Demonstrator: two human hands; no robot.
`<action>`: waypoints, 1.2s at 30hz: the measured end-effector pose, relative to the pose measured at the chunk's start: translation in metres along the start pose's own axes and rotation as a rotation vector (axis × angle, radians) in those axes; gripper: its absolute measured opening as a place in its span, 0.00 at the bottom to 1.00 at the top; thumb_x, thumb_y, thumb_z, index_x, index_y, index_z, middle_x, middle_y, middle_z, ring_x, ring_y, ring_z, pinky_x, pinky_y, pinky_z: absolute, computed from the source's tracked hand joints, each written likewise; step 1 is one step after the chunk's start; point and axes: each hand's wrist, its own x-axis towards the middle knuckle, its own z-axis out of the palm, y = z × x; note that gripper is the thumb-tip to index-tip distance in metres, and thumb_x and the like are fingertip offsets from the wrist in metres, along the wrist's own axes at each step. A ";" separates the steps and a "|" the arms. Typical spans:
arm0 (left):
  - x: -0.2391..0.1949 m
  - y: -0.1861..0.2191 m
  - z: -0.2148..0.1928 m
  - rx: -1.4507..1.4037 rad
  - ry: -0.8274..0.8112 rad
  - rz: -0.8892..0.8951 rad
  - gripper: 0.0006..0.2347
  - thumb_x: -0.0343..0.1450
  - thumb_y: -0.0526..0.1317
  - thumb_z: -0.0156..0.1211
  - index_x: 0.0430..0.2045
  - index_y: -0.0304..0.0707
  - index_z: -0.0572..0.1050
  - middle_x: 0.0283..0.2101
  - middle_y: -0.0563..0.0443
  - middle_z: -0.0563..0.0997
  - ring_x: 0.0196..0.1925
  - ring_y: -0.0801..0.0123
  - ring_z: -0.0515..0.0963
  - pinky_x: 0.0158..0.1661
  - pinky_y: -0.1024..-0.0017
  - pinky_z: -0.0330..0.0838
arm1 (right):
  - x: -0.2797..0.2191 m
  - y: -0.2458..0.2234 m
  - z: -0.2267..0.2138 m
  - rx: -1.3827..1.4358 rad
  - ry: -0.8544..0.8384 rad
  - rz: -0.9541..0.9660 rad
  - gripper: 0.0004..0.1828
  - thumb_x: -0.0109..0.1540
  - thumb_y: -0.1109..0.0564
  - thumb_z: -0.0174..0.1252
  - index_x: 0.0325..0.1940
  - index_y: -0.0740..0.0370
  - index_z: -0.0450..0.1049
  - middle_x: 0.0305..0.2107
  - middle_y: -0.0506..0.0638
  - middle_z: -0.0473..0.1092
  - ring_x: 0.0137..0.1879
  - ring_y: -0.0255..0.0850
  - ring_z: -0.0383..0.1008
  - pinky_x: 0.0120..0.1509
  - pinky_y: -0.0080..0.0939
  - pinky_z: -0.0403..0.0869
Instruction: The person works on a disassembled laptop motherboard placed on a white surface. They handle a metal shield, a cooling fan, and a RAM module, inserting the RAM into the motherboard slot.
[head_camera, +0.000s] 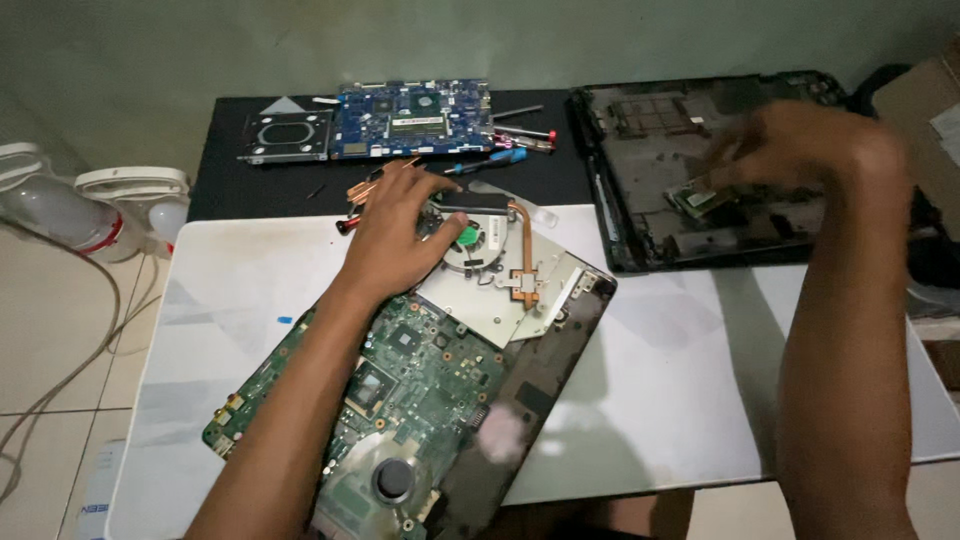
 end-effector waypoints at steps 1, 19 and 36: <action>0.000 -0.001 -0.001 -0.001 -0.004 0.003 0.17 0.83 0.52 0.62 0.61 0.45 0.81 0.62 0.40 0.80 0.76 0.39 0.70 0.70 0.39 0.64 | 0.005 0.001 -0.001 0.002 -0.001 0.004 0.24 0.73 0.42 0.69 0.71 0.44 0.91 0.64 0.54 0.87 0.65 0.55 0.89 0.68 0.56 0.80; 0.000 0.000 0.000 0.009 0.013 -0.005 0.18 0.82 0.51 0.63 0.61 0.40 0.82 0.61 0.40 0.81 0.76 0.42 0.71 0.68 0.43 0.67 | 0.003 -0.022 0.006 0.082 -0.114 0.066 0.44 0.63 0.46 0.84 0.82 0.49 0.79 0.75 0.55 0.78 0.79 0.63 0.77 0.74 0.69 0.76; 0.000 -0.003 0.002 -0.001 0.011 -0.001 0.17 0.84 0.54 0.61 0.61 0.45 0.81 0.63 0.40 0.80 0.79 0.36 0.69 0.71 0.37 0.64 | 0.014 -0.019 0.008 0.057 -0.109 0.038 0.43 0.64 0.40 0.78 0.81 0.54 0.78 0.75 0.55 0.79 0.76 0.60 0.80 0.73 0.65 0.77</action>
